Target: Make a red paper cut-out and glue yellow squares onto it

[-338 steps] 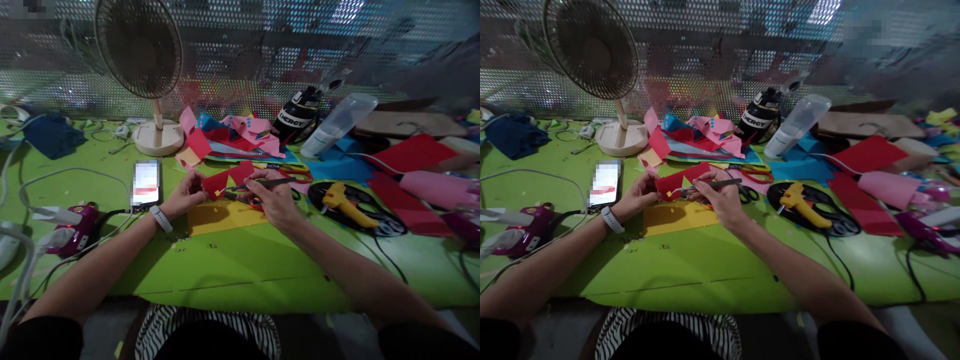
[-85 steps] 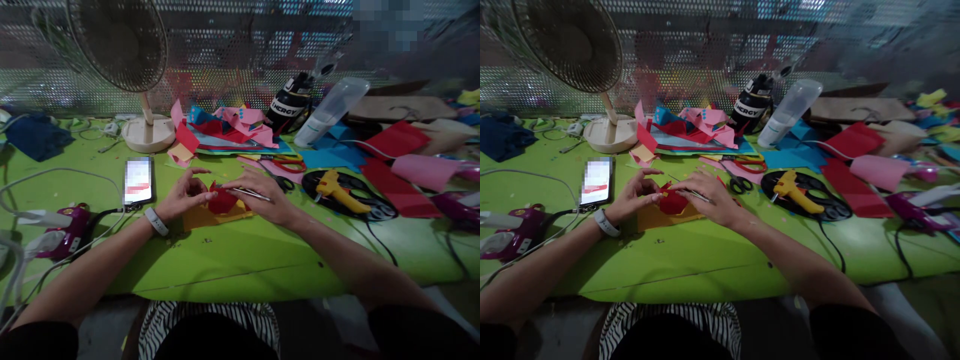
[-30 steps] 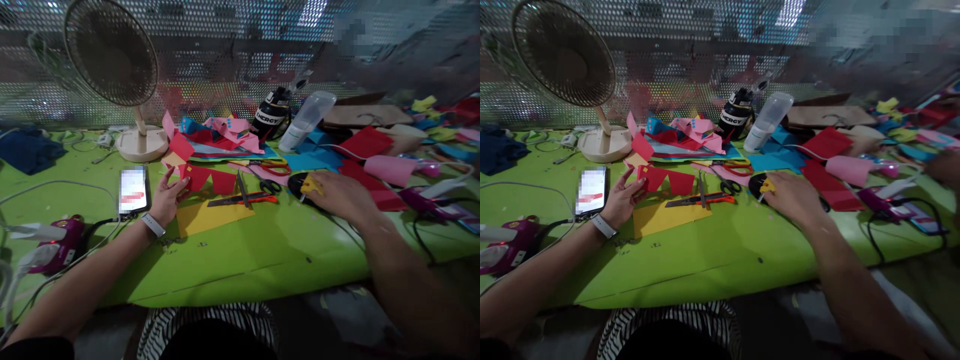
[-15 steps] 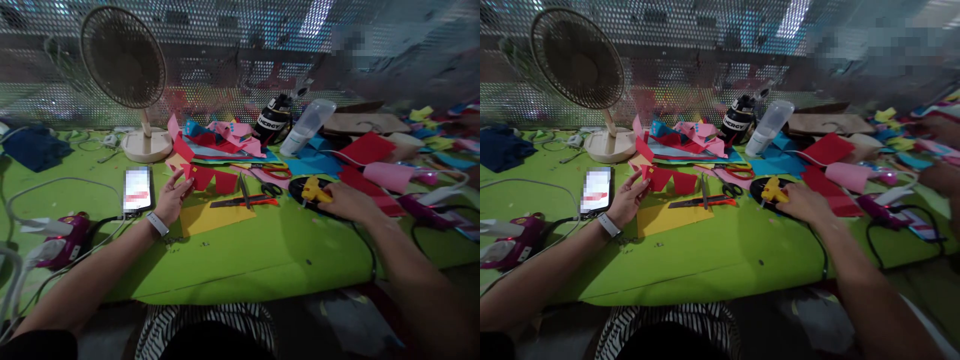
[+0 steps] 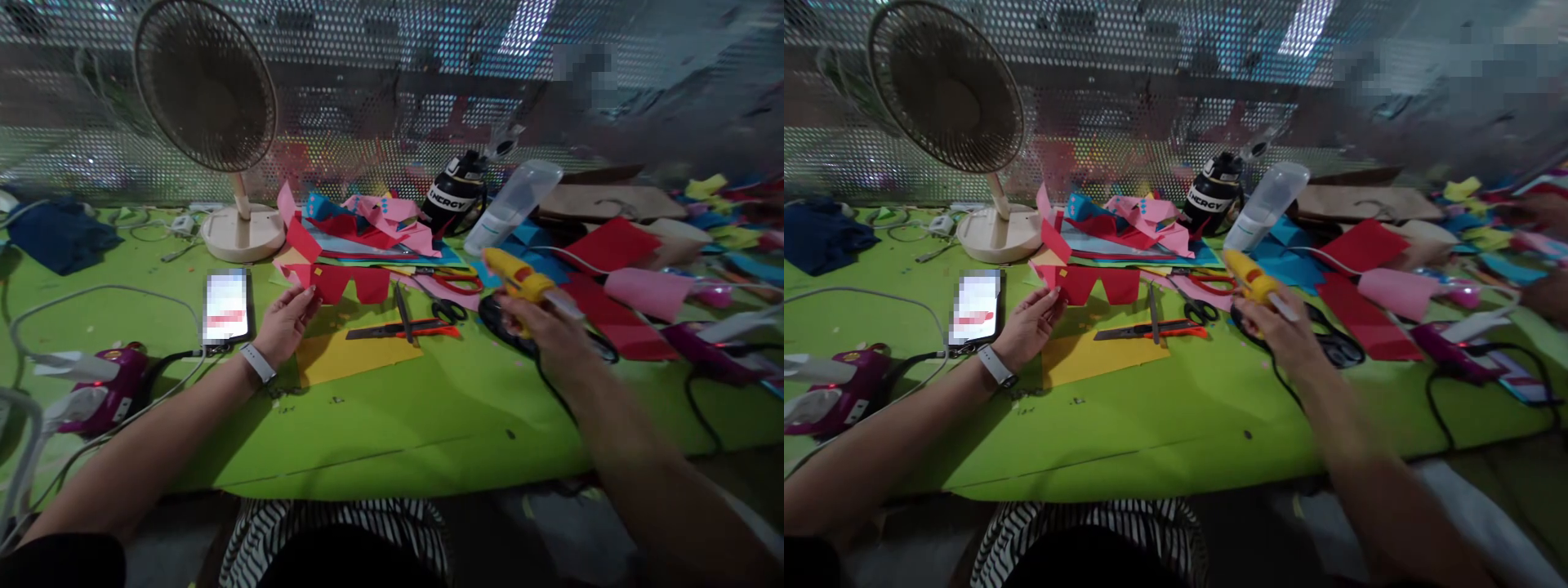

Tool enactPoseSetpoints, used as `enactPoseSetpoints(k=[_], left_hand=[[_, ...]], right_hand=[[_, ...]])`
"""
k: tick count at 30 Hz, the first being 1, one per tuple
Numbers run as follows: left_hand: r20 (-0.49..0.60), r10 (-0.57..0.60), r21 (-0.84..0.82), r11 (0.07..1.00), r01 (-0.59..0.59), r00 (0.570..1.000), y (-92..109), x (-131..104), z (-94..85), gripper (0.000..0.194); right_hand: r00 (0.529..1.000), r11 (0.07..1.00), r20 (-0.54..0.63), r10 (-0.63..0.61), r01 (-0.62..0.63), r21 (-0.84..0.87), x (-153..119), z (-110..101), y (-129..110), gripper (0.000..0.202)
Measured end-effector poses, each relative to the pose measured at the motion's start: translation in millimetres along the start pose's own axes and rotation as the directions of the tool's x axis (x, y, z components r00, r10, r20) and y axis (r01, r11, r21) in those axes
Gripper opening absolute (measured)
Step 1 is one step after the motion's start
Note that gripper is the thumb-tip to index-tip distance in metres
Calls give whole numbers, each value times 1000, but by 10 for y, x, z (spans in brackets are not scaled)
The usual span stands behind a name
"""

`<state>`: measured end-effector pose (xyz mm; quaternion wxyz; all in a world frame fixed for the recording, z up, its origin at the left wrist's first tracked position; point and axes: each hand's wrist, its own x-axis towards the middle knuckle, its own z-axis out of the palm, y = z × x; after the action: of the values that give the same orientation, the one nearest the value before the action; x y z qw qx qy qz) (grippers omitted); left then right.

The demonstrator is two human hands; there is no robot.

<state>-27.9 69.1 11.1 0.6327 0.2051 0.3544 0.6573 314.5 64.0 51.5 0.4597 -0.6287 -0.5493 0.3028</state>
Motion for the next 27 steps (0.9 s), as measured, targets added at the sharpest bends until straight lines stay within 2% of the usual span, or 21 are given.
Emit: enactPoseSetpoints(k=[3,5,6,8,11,14,27], left_hand=[[-5,-23,-34,999,22,1000,0,1,-6,10],[-11,-26,-45,999,25,1000,2,0,-7,10],[-14,-23,-49,999,22,1000,3,-1,-8,10],[-14,-17,-56,998,16,1000,4,-4,-8,9],[-9,-23,-64,998,23,1000,3,-7,-14,10],[9,-36,-57,998,37,999,-8,-5,-25,10],[61,-47,-27,998,49,997,-38,-25,-16,11]], right_hand=[[983,993,185,-12,-10,121,-176,427,-238,36],[927,987,367,-77,17,162,-261,677,-343,35],[882,986,459,-106,33,164,-293,786,-376,33],[827,982,543,-147,55,182,-337,972,-411,30],[796,970,570,-201,79,231,-370,1170,-402,28],[777,964,589,-222,86,250,-376,1269,-362,25],[779,979,603,-172,69,191,-375,1280,-308,31]])
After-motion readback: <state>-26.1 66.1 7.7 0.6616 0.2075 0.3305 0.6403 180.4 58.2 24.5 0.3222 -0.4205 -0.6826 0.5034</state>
